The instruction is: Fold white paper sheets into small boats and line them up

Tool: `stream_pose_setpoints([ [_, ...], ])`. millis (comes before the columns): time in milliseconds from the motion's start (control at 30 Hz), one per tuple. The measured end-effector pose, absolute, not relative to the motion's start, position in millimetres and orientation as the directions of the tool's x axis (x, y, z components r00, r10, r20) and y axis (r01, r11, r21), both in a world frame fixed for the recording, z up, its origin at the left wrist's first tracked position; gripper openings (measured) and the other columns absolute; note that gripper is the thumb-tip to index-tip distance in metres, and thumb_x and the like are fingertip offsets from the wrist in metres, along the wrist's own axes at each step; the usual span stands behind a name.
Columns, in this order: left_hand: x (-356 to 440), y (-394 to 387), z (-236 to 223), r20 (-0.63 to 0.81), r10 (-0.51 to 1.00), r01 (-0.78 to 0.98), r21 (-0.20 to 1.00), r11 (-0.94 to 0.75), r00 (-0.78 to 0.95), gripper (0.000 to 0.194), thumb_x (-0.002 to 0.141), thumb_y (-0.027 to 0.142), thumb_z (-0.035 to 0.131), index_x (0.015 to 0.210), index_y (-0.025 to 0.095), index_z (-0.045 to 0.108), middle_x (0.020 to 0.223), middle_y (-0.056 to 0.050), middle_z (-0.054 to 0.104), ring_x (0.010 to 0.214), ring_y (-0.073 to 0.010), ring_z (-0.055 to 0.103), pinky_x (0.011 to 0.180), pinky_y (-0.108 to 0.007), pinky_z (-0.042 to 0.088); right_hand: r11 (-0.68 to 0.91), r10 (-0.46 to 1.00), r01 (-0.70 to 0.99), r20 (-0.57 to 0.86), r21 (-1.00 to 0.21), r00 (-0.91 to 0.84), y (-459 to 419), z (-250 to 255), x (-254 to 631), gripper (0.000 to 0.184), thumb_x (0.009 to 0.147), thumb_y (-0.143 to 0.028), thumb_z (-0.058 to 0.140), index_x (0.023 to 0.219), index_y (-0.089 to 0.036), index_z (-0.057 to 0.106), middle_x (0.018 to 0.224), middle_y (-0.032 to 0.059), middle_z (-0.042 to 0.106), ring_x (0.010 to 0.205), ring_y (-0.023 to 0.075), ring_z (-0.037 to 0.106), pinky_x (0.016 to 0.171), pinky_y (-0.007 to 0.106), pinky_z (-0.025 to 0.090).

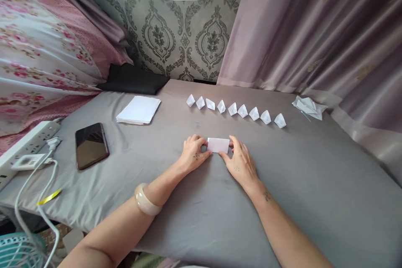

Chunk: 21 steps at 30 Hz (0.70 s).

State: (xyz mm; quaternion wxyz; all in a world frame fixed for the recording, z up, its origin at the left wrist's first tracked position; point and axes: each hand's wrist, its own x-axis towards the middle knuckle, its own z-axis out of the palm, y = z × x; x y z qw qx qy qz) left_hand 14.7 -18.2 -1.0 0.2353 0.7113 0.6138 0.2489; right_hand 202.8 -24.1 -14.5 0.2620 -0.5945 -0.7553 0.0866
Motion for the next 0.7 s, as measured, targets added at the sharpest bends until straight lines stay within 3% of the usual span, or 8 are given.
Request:
stream_pose_setpoints([
  [167, 17.6, -20.1, -0.2, 0.136, 0.972, 0.71, 0.664, -0.234, 0.193, 0.005, 0.082, 0.022, 0.059, 0.085, 0.022, 0.063, 0.093, -0.001, 0.066, 0.093, -0.0197, 0.057, 0.084, -0.035, 0.037, 0.363, 0.872, 0.84, 0.464, -0.404, -0.155, -23.1, -11.3, 200.7, 0.064, 0.079, -0.027, 0.067, 0.136, -0.018, 0.038, 0.124, 0.0158, 0.051, 0.114, 0.0313, 0.05, 0.09, 0.045, 0.049],
  [333, 16.5, -22.1, -4.8, 0.317, 0.917, 0.759, 0.526, -0.383, 0.242, 0.009, 0.087, 0.017, 0.051, 0.088, 0.02, 0.06, 0.085, -0.001, 0.068, 0.082, -0.017, 0.059, 0.081, -0.034, 0.035, 0.532, 0.7, 0.803, 0.673, -0.267, -0.24, -28.8, -0.9, 193.3, 0.038, 0.084, -0.013, 0.059, 0.121, -0.02, 0.053, 0.123, 0.0141, 0.048, 0.11, 0.0255, 0.049, 0.092, 0.04, 0.046],
  [533, 14.8, -26.5, -5.6, 0.498, 0.804, 0.775, 0.346, -0.528, 0.325, 0.026, 0.087, 0.009, 0.041, 0.107, 0.019, 0.055, 0.105, -0.006, 0.066, 0.091, -0.0185, 0.057, 0.085, -0.036, 0.035, 0.589, 0.67, 0.787, 0.656, -0.183, -0.348, -29.1, 0.8, 190.1, 0.019, 0.086, -0.008, 0.055, 0.096, -0.021, 0.064, 0.102, 0.007, 0.063, 0.095, 0.0211, 0.054, 0.084, 0.036, 0.043],
  [700, 17.6, -29.3, -10.4, 0.429, 0.854, 0.797, 0.383, -0.467, 0.294, 0.054, 0.072, 0.003, 0.044, 0.124, 0.015, 0.045, 0.121, -0.011, 0.06, 0.103, -0.0231, 0.053, 0.09, -0.04, 0.035, 0.576, 0.67, 0.804, 0.649, -0.147, -0.361, -22.0, -0.3, 192.8, 0.019, 0.088, -0.009, 0.053, 0.093, -0.021, 0.066, 0.097, 0.0047, 0.069, 0.094, 0.0196, 0.058, 0.086, 0.036, 0.041],
])
